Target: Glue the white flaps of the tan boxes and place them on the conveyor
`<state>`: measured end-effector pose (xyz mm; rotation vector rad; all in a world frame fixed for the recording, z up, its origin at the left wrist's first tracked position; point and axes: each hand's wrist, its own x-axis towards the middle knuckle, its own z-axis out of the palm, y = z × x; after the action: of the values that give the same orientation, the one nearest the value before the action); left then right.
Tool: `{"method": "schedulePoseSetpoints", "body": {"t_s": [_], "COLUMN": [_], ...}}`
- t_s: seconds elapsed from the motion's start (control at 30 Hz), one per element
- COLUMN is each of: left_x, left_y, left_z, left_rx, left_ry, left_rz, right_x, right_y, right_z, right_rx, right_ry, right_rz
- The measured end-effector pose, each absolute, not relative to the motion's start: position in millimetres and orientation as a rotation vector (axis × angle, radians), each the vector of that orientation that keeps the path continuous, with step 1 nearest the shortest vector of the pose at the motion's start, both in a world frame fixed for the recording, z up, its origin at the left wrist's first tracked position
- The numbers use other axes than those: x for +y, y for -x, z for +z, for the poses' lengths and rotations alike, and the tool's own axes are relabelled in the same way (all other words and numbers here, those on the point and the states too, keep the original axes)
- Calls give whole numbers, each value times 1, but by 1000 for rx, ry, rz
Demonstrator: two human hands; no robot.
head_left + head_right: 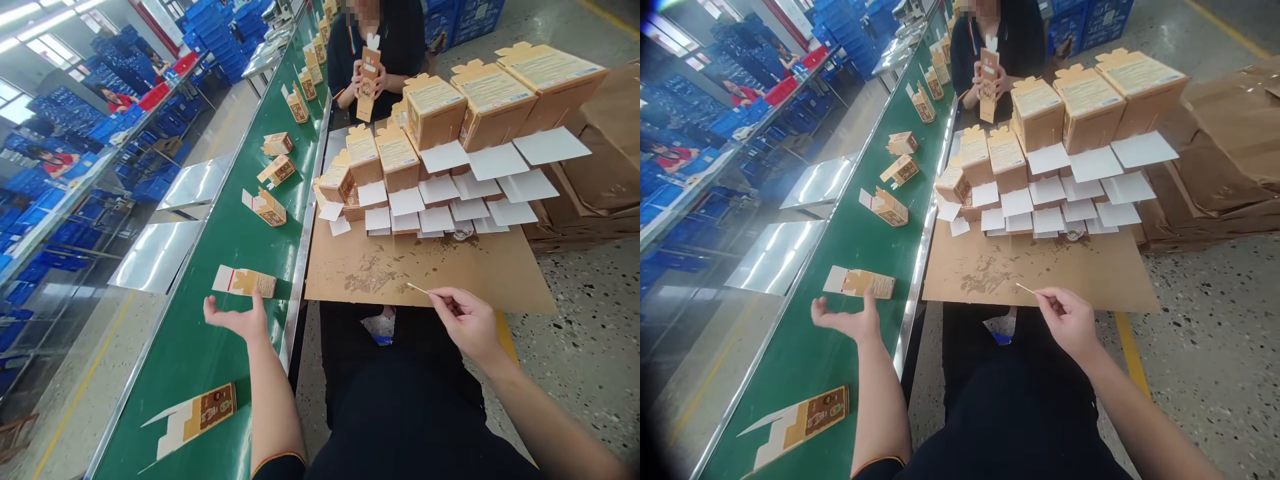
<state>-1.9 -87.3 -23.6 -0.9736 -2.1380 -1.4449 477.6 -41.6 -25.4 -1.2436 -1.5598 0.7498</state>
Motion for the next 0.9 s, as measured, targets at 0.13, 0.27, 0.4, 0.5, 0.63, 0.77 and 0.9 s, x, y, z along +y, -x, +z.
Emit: {"method": "schedulePoseSetpoints", "body": {"t_s": [0.13, 0.27, 0.4, 0.5, 0.63, 0.77, 0.9], "left_x": [-29, 84, 150, 139, 63, -28, -62], "left_y": [-55, -119, -152, -157, -155, -152, -137], "left_z": [-4, 2, -2, -9, -32, -61, -71], "left_rx": [-1901, -2568, -2854, -2717, -2699, -2744, -2636], "left_ry": [1242, 1305, 1044, 1078, 1196, 1534, 1585], "left_rz": [-1848, -2318, -2461, -2572, -2418, -2013, -1612], "right_x": [-41, -39, -41, -33, 4, 59, 102], "right_y": [-491, -480, -472, -486, -522, -554, -565], "right_z": [-26, -21, -17, -14, -6, -4, -15], "right_rx": [-1526, -1526, -1512, -1510, -1582, -1792, -1939], "right_ry": [1302, 1274, 1268, 1336, 1501, 1583, 1514], "right_rz": [704, 703, 675, 612, 433, 253, 222]}}
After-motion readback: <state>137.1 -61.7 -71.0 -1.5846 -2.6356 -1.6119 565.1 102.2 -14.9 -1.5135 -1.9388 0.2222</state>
